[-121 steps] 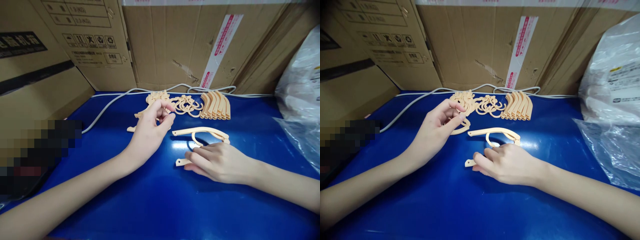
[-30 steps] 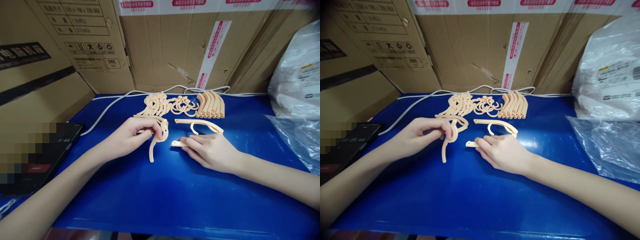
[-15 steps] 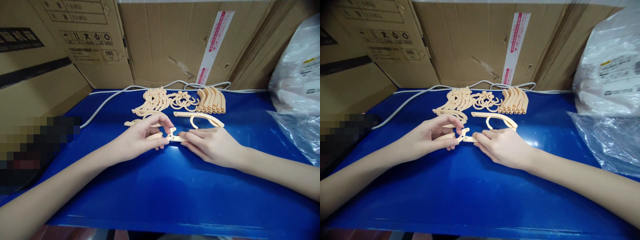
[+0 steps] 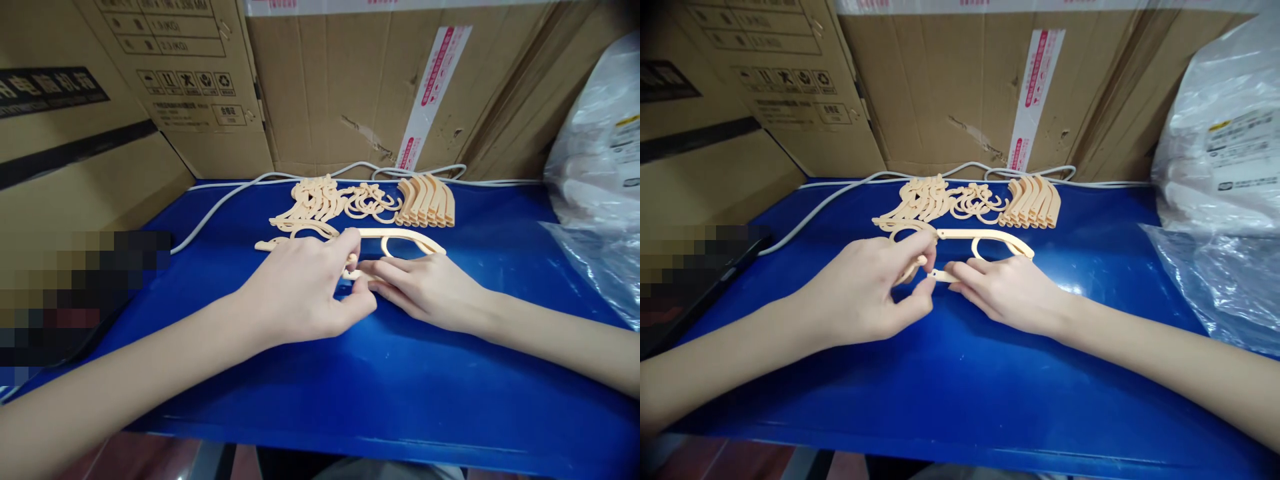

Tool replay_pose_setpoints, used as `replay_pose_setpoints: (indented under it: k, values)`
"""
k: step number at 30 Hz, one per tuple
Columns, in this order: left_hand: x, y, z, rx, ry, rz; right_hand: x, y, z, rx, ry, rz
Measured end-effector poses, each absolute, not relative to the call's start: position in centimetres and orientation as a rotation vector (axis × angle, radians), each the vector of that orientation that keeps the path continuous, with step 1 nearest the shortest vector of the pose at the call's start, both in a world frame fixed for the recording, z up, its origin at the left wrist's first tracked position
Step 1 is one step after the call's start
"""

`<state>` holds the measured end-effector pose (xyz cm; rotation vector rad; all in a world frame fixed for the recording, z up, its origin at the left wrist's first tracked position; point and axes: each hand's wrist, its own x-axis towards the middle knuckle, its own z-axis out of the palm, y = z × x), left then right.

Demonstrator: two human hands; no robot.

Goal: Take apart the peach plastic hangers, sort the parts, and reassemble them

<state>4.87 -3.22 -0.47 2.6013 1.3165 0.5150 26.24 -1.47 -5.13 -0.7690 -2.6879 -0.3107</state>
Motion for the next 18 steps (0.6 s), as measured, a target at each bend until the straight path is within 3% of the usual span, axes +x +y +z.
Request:
replay_pose_setpoints:
  k: [11, 18]
  values:
    - [2.6, -1.7, -1.7, 2.532, 0.963, 0.541, 26.4, -1.4, -5.2, -0.9, -2.595, -0.174]
    - [2.4, -1.7, -0.9, 2.563, 1.179, 0.526, 26.3, -1.4, -5.0, -0.93, -2.56, -0.089]
